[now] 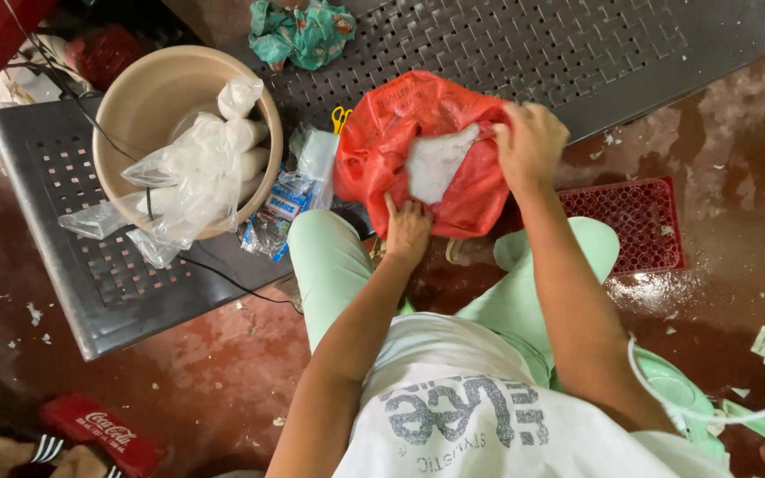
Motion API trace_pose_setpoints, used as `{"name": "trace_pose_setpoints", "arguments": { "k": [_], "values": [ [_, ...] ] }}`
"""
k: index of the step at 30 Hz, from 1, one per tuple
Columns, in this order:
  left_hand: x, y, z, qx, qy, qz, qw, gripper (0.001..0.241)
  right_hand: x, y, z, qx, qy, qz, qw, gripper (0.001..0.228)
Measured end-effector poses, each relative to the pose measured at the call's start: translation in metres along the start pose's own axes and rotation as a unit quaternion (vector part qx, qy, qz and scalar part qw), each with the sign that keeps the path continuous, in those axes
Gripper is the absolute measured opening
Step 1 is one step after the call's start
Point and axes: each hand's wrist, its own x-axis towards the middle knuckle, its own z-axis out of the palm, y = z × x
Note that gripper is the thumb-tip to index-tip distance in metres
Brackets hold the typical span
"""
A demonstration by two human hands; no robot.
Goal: Packaging white powder into small individual plastic bags by scooping and tying.
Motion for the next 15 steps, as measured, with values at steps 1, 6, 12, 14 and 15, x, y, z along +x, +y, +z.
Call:
{"name": "trace_pose_setpoints", "arguments": {
  "k": [1,6,12,14,15],
  "values": [
    [0.002,-0.008,0.003,-0.001,0.010,-0.019,1.000,0.025,-0.009,0.004,-0.004,0.059,0.051,0.077,0.994,0.027],
    [0.002,0.001,-0.022,0.003,-0.033,-0.021,0.999,0.025,-0.031,0.015,0.008,0.179,0.089,0.206,0.958,0.036],
    [0.018,-0.009,-0.069,-0.100,-0.021,-0.019,0.995,0.044,-0.013,0.024,0.040,0.383,-0.080,0.397,0.830,0.044],
    [0.034,-0.022,-0.089,-0.146,0.118,-0.048,0.981,0.026,-0.005,0.030,0.069,0.389,-0.085,0.407,0.822,0.041],
    [0.043,-0.030,-0.104,-0.120,0.154,-0.100,0.976,0.043,-0.002,0.037,0.091,0.408,-0.081,0.426,0.803,0.040]
  ]
}}
